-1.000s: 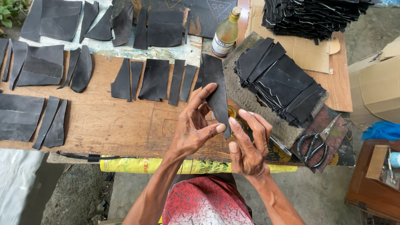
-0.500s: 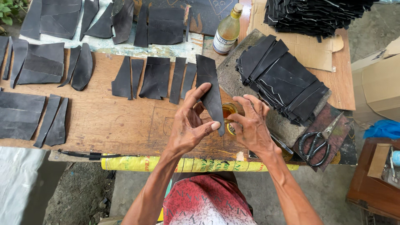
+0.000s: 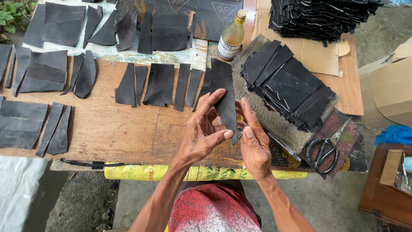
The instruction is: The person picks up black rubber pieces from a wooden table, turns them over, and places them back down. The person handles the pieces one at a time, occasionally picking up a small glass cup containing a liquid and setting it aside.
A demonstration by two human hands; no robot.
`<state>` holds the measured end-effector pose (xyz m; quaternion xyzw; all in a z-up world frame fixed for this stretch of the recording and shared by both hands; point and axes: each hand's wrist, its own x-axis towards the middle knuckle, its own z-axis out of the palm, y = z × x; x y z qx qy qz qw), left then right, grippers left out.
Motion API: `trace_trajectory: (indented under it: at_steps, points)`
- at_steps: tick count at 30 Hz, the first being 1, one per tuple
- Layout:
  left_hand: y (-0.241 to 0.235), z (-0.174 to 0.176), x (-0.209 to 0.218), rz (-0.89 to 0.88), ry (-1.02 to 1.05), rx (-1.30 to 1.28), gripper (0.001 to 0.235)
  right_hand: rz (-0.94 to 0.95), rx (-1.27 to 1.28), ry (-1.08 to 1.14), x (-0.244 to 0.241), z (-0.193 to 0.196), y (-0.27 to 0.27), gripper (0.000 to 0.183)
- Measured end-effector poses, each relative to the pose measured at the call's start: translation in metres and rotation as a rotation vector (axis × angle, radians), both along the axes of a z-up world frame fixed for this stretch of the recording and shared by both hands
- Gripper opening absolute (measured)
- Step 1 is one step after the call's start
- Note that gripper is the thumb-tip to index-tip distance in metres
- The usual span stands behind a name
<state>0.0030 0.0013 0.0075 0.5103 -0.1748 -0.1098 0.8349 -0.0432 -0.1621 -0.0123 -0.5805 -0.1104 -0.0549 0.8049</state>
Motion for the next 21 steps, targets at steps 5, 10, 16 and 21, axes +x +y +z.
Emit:
trace_trajectory:
  at_steps: [5,10,16,21]
  points:
    - [0.000,-0.002,0.000,0.008,-0.037,0.059,0.095,-0.067,-0.204,-0.021,-0.003,0.003,0.001,0.054]
    - [0.001,-0.003,0.004,0.033,0.010,-0.039,0.093,-0.157,-0.470,-0.118,-0.017,0.005,0.002,0.049]
    - [0.001,-0.003,0.007,0.050,0.058,-0.062,0.094,-0.259,-0.647,-0.261,-0.024,0.007,0.005,0.046]
    - [0.001,-0.007,0.007,0.067,0.127,-0.102,0.096,-0.310,-0.684,-0.342,-0.025,0.007,0.000,0.040]
